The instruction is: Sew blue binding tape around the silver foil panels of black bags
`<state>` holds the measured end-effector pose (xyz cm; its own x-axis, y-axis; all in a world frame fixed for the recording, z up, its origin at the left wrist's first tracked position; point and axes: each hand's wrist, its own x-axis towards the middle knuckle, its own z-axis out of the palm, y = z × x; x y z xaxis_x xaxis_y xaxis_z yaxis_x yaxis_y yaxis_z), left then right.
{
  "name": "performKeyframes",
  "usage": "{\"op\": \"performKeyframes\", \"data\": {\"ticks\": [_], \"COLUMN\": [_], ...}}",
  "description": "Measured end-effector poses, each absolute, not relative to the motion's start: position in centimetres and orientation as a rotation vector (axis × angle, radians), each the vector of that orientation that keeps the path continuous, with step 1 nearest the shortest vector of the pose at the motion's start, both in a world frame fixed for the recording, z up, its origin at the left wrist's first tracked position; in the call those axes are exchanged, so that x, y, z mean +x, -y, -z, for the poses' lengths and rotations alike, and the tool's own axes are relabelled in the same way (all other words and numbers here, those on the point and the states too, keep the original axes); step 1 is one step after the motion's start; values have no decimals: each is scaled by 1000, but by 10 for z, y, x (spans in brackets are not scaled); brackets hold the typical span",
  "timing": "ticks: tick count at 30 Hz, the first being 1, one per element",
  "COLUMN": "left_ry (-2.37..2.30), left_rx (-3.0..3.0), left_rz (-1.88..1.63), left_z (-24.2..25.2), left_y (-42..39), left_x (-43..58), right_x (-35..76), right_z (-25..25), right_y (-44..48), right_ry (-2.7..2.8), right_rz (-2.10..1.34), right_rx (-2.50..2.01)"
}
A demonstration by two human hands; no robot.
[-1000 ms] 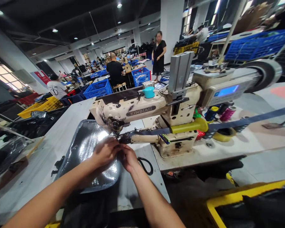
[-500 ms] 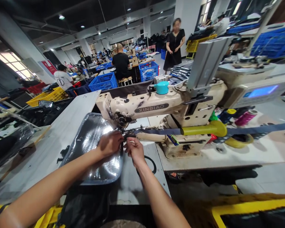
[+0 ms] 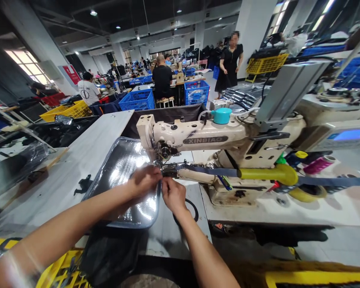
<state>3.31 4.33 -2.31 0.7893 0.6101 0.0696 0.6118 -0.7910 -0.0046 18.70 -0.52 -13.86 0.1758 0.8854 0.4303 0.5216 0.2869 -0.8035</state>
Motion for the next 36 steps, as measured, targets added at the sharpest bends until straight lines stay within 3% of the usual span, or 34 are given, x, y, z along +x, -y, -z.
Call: {"op": "performKeyframes", "data": {"ticks": [4,7,12,17,28,32,36], "left_ry": [874,1028,1793,2356,2517,2548,2461], "left_rx": [-3038,-3000,-2422,-2514,-2507,-2496,-2433], "left_rz": [75,177,912,1359,1378,1395,1187], "left_z": [3,-17,-31,-17,-29,-25,-16], "left_y": [-24,-25,-53,-53,-65,-99,-134], "left_x": [8,-28,-102,-130,-110,-109,-109], "right_x": [186,187,178,165,162,166,170], "right_z": [140,130,114,122,125,110,96], "right_y": [6,-3,-15,-11,-30,-22,-3], "right_ry": [1205,884,793,902,923,877,855], "right_rz": [-799,-1118,-1357,-1236,-1102,-1214,-1327], "right_rx": [-1228,-1134,-1110,-1190,-1261,-1203,-1254]}}
